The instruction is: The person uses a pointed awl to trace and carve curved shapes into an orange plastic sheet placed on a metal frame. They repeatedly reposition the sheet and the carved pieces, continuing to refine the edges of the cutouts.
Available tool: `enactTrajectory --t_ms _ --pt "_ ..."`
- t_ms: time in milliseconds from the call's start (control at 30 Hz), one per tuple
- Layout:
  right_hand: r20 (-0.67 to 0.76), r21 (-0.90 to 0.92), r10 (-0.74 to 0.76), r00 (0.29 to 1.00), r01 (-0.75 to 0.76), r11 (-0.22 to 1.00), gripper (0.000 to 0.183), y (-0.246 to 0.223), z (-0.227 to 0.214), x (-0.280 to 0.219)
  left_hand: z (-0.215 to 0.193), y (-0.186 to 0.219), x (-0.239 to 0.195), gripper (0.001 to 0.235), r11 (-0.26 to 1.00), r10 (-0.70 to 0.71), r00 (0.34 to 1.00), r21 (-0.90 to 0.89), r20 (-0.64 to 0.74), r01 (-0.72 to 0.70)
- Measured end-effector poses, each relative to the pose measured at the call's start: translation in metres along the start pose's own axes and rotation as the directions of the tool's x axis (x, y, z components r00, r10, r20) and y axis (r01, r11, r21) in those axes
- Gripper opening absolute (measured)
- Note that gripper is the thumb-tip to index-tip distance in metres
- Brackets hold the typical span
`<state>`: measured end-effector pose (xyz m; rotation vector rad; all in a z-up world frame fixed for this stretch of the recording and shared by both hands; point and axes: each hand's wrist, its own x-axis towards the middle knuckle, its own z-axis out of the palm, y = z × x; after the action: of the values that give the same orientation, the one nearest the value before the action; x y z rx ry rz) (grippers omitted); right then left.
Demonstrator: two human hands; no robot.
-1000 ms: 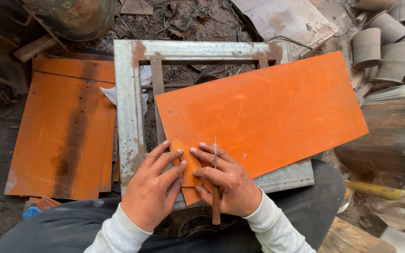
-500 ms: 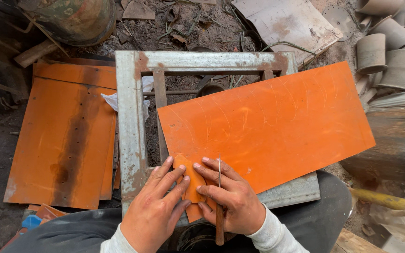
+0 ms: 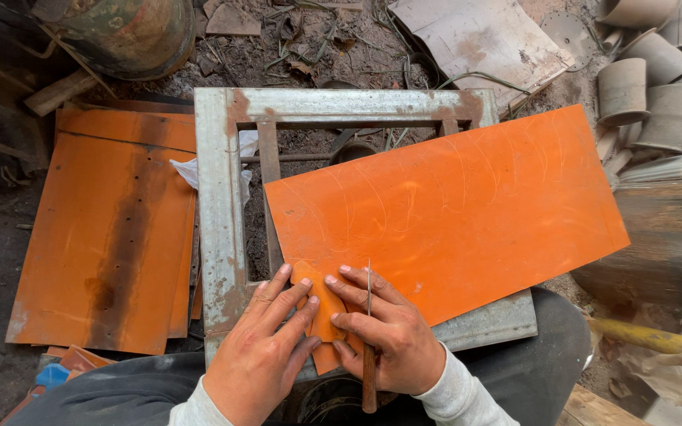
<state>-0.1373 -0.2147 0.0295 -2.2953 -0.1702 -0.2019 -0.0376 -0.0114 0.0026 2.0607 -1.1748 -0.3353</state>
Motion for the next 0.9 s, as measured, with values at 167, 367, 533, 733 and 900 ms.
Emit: enactTrajectory --t_ms 167,367,533,733,900 --pt "-0.008 -0.023 -0.019 1.000 0.019 1.000 0.030 -0.001 0.000 0.001 0.000 -0.001 0.000 0.049 1.000 0.021 1.000 0.006 -0.014 -0.021" --pt "-0.013 -0.038 -0.027 1.000 0.027 0.999 0.031 -0.003 0.000 0.002 -0.002 0.003 0.001 0.051 0.999 0.024 1.000 0.041 -0.015 -0.023" --pt "-0.012 0.038 -0.021 1.000 0.022 0.999 0.032 0.000 -0.004 -0.004 0.001 0.012 0.005 0.048 0.994 0.014 0.998 0.112 -0.069 -0.006" --pt "-0.283 0.745 0.438 0.853 -0.092 0.661 0.045 0.017 0.003 -0.017 0.001 0.021 0.006 0.044 0.988 0.001 0.996 0.153 -0.087 0.012" --pt "-0.117 0.525 0.462 0.879 -0.340 0.780 0.019 0.036 0.000 0.011 0.003 0.027 0.005 0.051 0.980 0.015 0.996 0.201 -0.082 0.001"
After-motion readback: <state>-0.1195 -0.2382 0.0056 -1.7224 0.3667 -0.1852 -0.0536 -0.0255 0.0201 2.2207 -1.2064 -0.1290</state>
